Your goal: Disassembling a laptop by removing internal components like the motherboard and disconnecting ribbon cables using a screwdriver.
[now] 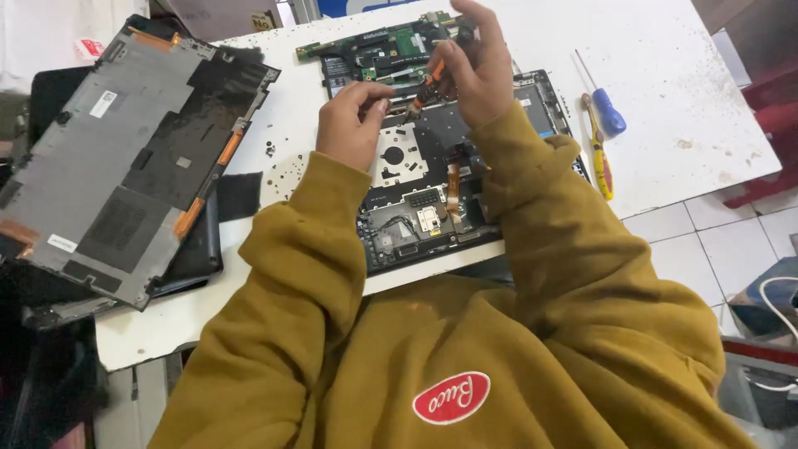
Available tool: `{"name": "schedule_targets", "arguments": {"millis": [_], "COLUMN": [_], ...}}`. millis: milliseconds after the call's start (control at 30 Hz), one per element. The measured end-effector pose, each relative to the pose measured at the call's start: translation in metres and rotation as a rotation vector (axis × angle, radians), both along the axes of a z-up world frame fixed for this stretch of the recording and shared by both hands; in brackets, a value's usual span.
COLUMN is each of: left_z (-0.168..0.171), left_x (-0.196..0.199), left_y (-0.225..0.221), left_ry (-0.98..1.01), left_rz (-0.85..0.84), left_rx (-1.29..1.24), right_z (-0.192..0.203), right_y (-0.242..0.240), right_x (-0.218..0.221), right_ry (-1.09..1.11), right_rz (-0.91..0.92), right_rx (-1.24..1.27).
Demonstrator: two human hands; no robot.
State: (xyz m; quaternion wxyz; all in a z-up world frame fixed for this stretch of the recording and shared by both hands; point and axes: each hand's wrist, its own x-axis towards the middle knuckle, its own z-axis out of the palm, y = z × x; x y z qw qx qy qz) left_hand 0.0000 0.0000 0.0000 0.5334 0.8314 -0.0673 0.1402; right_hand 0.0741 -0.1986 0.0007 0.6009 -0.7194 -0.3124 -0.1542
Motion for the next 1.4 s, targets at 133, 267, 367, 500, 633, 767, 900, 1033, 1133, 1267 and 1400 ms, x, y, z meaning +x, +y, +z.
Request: {"name": "schedule_targets", "arguments": {"millis": [133,267,367,500,633,767,900,1033,1133,1267,1400], "left_z": [-0.052,-0.072,-0.063,-0.071,-0.065,-0.073,-0.068,-0.079,-0.074,-0.077,-0.075], "left_x": [0.018,0.019,0.011,0.018,0.017,0.020,0.018,0.026,0.024,0.029,0.026], "left_y": [0.004,0.011,0.009,0.020,0.025,0.021,0.019,0.022,0.023,0.027,0.027], "left_ry": [-0.074,-0.075,-0.101,-0.402,-0.420,-0.137,0.081,0.076,0.099,0.065,0.101], "left_rz": [-0.041,-0.062,-0.058,0.065,0.175,0.177,0.072,0.122,0.089,0.142,0.105], "left_rx": [0.070,0.214,0.279,0.362,0.552,0.805,0.872,0.829,0.746,0.697,0.734], "right_z": [-0.012,-0.014,-0.015,-0.013,-0.016,-0.015,-0.016,-0.019,-0.019,-0.014,-0.017], "right_y": [-0.003,-0.005,-0.007,-0.006,-0.007,-0.008,-0.008,-0.010,-0.010,-0.008,-0.010], "right_x": [0.007,0.007,0.008,0.008,0.009,0.009,0.009,0.013,0.011,0.010,0.013], "right_ry": [-0.040,-0.129,-0.129,-0.121,-0.057,-0.091,-0.083,-0.120,-0.141,-0.106,-0.122], "right_rz": [0.000,-0.091,-0.137,-0.121,-0.135,-0.176,-0.165,-0.186,-0.180,-0.170,-0.188], "right_rx": [-0.008,-0.055,-0.051,0.018,0.091,0.027,0.017,-0.013,-0.003,0.036,0.060]}}
